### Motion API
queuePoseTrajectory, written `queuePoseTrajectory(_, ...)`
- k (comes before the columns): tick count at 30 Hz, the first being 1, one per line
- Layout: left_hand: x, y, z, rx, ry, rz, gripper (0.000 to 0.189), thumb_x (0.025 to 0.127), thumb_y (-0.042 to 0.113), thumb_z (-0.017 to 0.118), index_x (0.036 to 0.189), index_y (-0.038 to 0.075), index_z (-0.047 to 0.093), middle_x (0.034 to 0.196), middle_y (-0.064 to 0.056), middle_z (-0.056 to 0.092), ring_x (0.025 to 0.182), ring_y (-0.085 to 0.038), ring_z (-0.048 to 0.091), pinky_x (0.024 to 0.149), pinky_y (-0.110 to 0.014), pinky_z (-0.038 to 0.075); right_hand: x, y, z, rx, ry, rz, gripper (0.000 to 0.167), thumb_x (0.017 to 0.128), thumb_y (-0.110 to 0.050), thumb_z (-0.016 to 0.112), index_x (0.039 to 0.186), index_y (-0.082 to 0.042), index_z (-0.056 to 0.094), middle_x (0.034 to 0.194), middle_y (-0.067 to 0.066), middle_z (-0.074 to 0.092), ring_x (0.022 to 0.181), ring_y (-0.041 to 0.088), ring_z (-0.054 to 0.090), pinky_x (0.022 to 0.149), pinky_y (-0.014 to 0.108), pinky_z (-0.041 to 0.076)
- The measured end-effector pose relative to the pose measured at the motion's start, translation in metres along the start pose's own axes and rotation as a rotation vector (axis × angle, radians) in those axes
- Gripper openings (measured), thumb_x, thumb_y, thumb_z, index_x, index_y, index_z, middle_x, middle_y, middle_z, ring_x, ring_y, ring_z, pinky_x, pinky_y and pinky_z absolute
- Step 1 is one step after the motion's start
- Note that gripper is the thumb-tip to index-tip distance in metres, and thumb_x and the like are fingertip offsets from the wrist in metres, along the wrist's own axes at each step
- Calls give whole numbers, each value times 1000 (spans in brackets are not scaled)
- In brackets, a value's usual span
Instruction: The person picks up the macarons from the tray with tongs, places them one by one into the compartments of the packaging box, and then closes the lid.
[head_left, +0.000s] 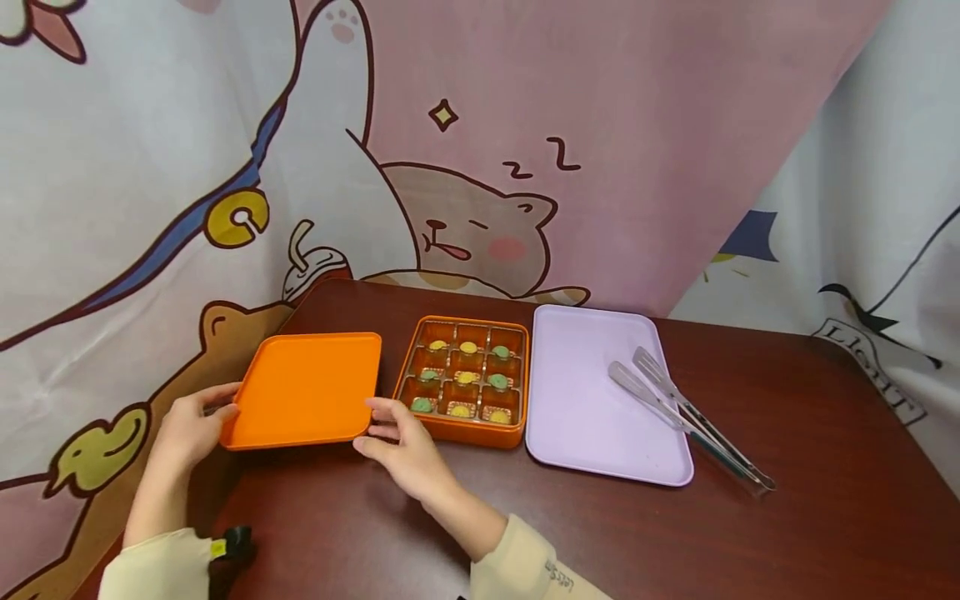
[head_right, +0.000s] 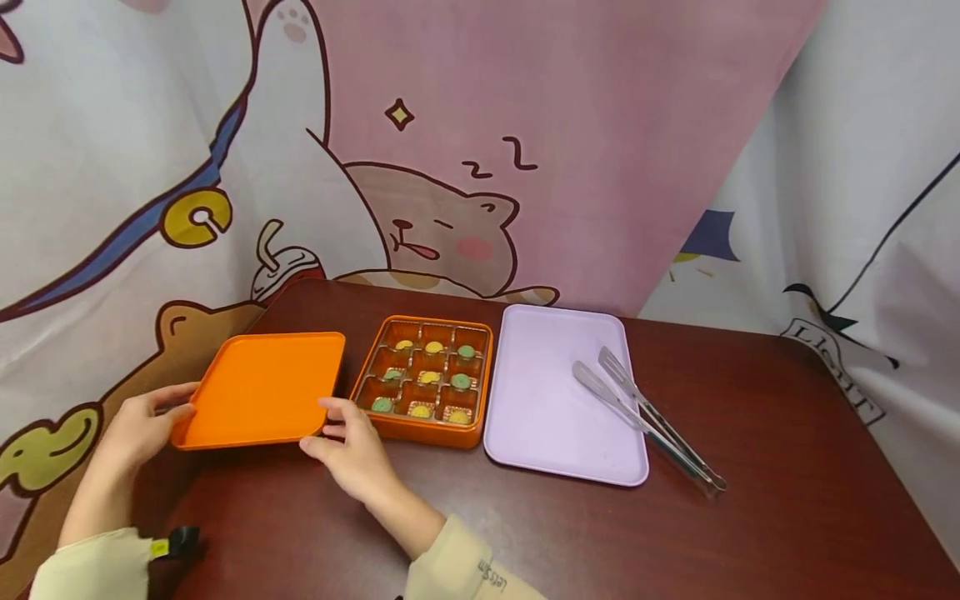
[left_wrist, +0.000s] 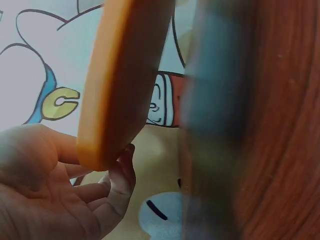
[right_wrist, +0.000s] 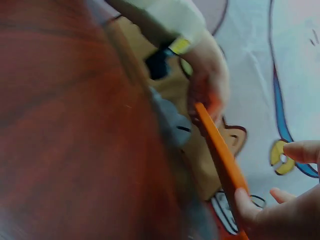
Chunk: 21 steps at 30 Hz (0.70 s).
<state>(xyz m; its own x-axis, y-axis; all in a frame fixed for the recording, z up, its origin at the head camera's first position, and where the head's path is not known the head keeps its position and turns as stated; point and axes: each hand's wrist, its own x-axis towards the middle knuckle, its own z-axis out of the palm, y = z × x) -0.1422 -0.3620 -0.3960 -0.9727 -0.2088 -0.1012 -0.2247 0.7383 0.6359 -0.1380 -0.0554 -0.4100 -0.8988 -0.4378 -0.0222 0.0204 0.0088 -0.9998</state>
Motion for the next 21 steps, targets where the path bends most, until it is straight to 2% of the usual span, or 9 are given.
queuePoseTrajectory(2, -3, 3, -1, -45, 2, 5, 46, 105, 16, 46, 143, -10, 45, 134, -39, 51, 90, -24, 64, 68, -19, 49, 4, -6, -7, 82, -11, 15, 51, 94, -10, 66, 142, -7, 50, 127, 17, 57, 108, 22, 65, 94, 35, 56)
queuePoseTrajectory(5, -6, 13, -2, -122, 3, 25, 47, 106, 18, 45, 144, -9, 45, 132, -37, 52, 79, -3, 59, 65, -14, 50, 12, -16, -19, 206, -30, 27, 55, 95, -4, 64, 146, -5, 45, 109, 12, 59, 88, 13, 67, 88, 31, 59)
queuePoseTrajectory(8, -6, 29, 0, -172, 3, 74, 46, 105, 19, 47, 144, -7, 46, 127, -32, 58, 75, 4, 57, 66, -15, 52, 17, -25, -33, 258, -37, 23, 58, 97, -3, 61, 150, -1, 38, 96, 4, 57, 75, 9, 65, 79, 28, 61)
queuePoseTrajectory(10, -5, 41, 2, -214, -16, 101, 46, 105, 18, 48, 145, -6, 46, 127, -27, 59, 76, 4, 59, 68, -16, 54, 17, -28, -42, 232, -37, 17, 58, 98, -5, 60, 150, 1, 35, 92, 1, 57, 71, 8, 63, 73, 25, 60)
queuePoseTrajectory(14, -4, 60, 7, -296, -35, 139, 48, 104, 20, 51, 146, -4, 45, 116, -1, 65, 82, 5, 61, 74, -14, 55, 14, -34, -62, 118, -20, -10, 58, 97, -4, 61, 149, 3, 37, 89, 2, 58, 68, 8, 61, 70, 27, 60)
queuePoseTrajectory(17, -3, 77, 10, -318, 21, 176, 47, 103, 21, 55, 144, -2, 49, 102, 18, 60, 85, 8, 58, 75, -10, 52, 12, -39, -77, 40, 61, -59, 55, 95, -1, 62, 146, 1, 42, 86, 3, 57, 66, 10, 60, 67, 27, 59)
queuePoseTrajectory(21, 0, 106, 18, -378, 130, 238, 41, 99, 19, 62, 135, -2, 58, 92, 24, 58, 85, 8, 57, 75, -7, 49, 10, -45, -93, 5, 230, -143, 46, 94, 4, 61, 139, 3, 52, 86, 5, 56, 67, 11, 60, 66, 24, 59)
